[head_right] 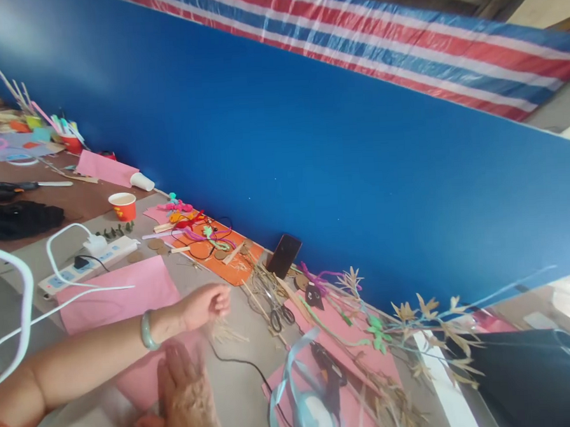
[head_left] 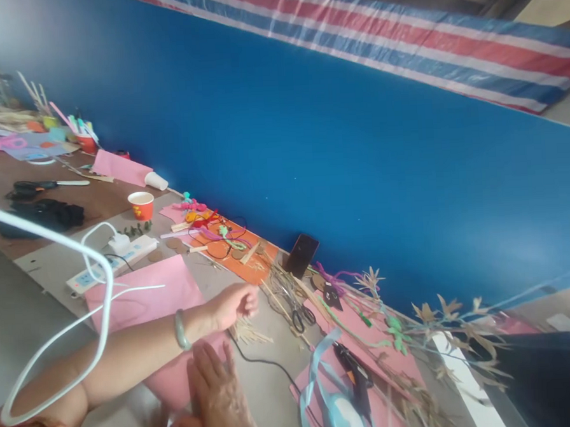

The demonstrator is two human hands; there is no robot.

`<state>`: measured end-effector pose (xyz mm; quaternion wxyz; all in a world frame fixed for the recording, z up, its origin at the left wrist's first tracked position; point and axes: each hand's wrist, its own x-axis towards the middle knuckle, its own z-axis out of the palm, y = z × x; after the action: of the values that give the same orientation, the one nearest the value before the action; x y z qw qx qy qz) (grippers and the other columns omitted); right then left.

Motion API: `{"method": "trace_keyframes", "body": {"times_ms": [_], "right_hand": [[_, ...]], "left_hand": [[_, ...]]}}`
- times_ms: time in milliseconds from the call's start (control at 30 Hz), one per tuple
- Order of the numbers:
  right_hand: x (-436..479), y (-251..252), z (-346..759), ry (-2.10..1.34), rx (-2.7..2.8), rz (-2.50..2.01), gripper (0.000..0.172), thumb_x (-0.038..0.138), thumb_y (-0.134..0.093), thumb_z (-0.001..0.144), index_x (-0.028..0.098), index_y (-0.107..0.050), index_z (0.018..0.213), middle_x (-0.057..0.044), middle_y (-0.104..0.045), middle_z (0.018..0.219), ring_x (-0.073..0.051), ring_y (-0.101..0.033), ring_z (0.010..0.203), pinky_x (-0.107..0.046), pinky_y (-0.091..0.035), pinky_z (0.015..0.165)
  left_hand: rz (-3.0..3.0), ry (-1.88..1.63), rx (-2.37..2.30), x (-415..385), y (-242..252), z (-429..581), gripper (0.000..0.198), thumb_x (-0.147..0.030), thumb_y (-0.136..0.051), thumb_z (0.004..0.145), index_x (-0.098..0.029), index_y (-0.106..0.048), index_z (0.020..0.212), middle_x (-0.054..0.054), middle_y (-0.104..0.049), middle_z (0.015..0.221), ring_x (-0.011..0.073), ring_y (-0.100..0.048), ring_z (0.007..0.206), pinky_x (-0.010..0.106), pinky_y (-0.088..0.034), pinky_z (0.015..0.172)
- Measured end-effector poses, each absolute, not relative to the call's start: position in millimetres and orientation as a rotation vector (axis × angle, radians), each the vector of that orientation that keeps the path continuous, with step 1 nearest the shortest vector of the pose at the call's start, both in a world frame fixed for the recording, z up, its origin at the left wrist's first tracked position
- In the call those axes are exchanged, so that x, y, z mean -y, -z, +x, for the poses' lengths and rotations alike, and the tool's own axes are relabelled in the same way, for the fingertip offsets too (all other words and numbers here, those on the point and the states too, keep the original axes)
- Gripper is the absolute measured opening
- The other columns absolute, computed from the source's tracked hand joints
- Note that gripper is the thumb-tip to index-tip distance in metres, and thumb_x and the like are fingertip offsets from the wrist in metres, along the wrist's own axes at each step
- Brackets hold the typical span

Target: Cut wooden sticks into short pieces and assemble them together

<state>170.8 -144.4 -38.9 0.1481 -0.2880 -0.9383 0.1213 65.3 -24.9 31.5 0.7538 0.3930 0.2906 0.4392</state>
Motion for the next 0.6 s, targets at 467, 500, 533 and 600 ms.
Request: {"method": "trace_keyframes", "body": {"times_ms": [467, 500, 533, 600], "right_hand": [[143, 59, 161, -0.315, 2.609, -0.851, 0.069, 0.043, -0.071, 0.07, 0.015, -0.044, 0.127, -0.017, -0.045, 0.137, -0.035, -0.03, 0.132, -0.059, -0.027, 0.106], [144, 56, 159, -0.302, 2.602, -0.862, 0.068, 0.041, -0.072, 0.069, 0.015, -0.045, 0.126, -0.017, -0.046, 0.136, -0.034, -0.031, 0.132, -0.059, -0.028, 0.106], [145, 53, 157, -0.294, 2.599, -0.858, 0.068, 0.041, -0.073, 0.068, 0.015, -0.045, 0.125, -0.017, -0.047, 0.135, -0.034, -0.032, 0.131, -0.059, -0.029, 0.105], [148, 47, 152, -0.281, 2.576, -0.883, 0.068, 0.043, -0.074, 0.067, 0.015, -0.047, 0.123, -0.017, -0.049, 0.132, -0.033, -0.035, 0.129, -0.059, -0.03, 0.105]], "left_hand": [[2.272, -0.358, -1.273, 13, -17, 5, 0.013, -0.017, -0.052, 0.069, -0.017, -0.054, 0.056, -0.002, -0.046, 0.046, 0.0098, -0.032, 0.042, 0.025, -0.022, 0.047], [2.296, -0.346, -1.323, 9, -20, 0, 0.013, -0.016, -0.051, 0.069, -0.017, -0.054, 0.057, -0.002, -0.047, 0.047, 0.0102, -0.034, 0.043, 0.025, -0.022, 0.047], [2.305, -0.323, -1.368, 3, -23, -4, 0.014, -0.016, -0.05, 0.069, -0.017, -0.055, 0.057, -0.001, -0.048, 0.047, 0.0106, -0.035, 0.043, 0.025, -0.022, 0.047], [2.293, -0.301, -1.438, -8, -26, -8, 0.013, -0.015, -0.05, 0.069, -0.016, -0.057, 0.059, 0.0, -0.051, 0.05, 0.011, -0.039, 0.045, 0.025, -0.024, 0.048]]}}
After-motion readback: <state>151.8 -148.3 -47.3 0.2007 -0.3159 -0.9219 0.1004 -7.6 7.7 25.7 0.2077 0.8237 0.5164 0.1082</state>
